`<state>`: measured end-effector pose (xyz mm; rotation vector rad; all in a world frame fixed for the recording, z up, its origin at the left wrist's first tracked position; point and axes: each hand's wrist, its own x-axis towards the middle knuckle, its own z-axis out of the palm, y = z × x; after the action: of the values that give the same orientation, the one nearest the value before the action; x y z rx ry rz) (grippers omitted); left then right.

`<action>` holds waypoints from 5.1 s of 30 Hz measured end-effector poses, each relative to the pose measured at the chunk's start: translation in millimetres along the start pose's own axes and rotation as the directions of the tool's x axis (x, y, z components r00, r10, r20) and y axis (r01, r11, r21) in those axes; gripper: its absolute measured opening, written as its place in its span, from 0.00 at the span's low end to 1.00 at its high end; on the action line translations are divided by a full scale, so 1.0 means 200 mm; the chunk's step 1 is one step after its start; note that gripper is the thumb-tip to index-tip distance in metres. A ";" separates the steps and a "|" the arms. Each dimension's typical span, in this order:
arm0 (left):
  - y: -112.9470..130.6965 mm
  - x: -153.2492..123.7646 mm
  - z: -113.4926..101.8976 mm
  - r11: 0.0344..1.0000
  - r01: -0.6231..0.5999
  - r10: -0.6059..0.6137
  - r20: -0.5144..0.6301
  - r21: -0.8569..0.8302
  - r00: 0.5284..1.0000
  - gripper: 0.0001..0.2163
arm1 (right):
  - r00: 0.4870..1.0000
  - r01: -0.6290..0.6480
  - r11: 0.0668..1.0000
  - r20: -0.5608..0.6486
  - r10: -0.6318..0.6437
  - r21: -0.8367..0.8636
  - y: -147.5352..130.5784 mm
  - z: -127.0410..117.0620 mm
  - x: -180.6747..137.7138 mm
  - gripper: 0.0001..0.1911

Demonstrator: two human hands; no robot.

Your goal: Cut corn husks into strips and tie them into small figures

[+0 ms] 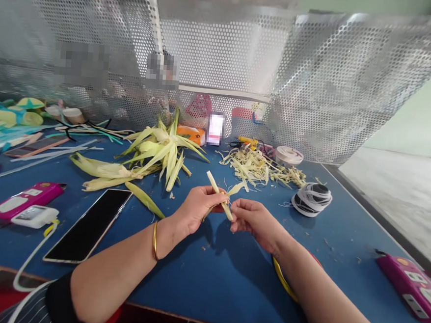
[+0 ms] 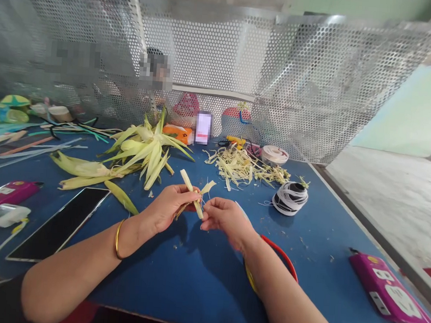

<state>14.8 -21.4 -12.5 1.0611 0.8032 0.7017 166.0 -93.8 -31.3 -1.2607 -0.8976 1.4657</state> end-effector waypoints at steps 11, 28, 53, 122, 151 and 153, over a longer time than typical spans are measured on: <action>-0.02 0.05 -0.02 0.999 -0.032 0.036 -0.159 0.024 0.987 0.10 | 0.861 0.369 0.741 -0.094 -0.500 -0.560 0.01 0.05 -0.05 0.09; -0.07 0.02 0.01 0.989 -0.007 0.013 -0.038 0.145 0.999 0.07 | 0.457 0.570 -0.278 0.579 -0.675 -0.774 0.02 0.11 -0.09 0.12; -0.05 -0.04 0.03 0.971 -0.008 -0.078 0.348 0.241 0.934 0.09 | 0.747 0.034 0.359 -0.215 -0.629 -0.933 -0.02 0.03 -0.03 0.08; -0.01 0.00 -0.03 0.702 -0.437 0.251 0.379 0.562 0.891 0.04 | 0.754 0.476 0.453 0.083 -0.652 -0.754 -0.09 0.01 -0.10 0.08; 0.01 -0.01 -0.02 0.625 -0.588 0.552 0.241 0.513 0.798 0.05 | 0.981 0.192 0.949 0.036 -0.189 -0.248 -0.03 -0.01 -0.01 0.17; 0.00 0.00 -0.03 0.605 -0.589 0.583 0.206 0.536 0.786 0.05 | 0.971 0.228 0.928 -0.005 -0.240 -0.295 -0.02 0.01 -0.02 0.16</action>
<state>9.9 -19.5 -13.5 1.9477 0.6595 1.0392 165.4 -96.0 -26.7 -1.3381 -1.2272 1.1435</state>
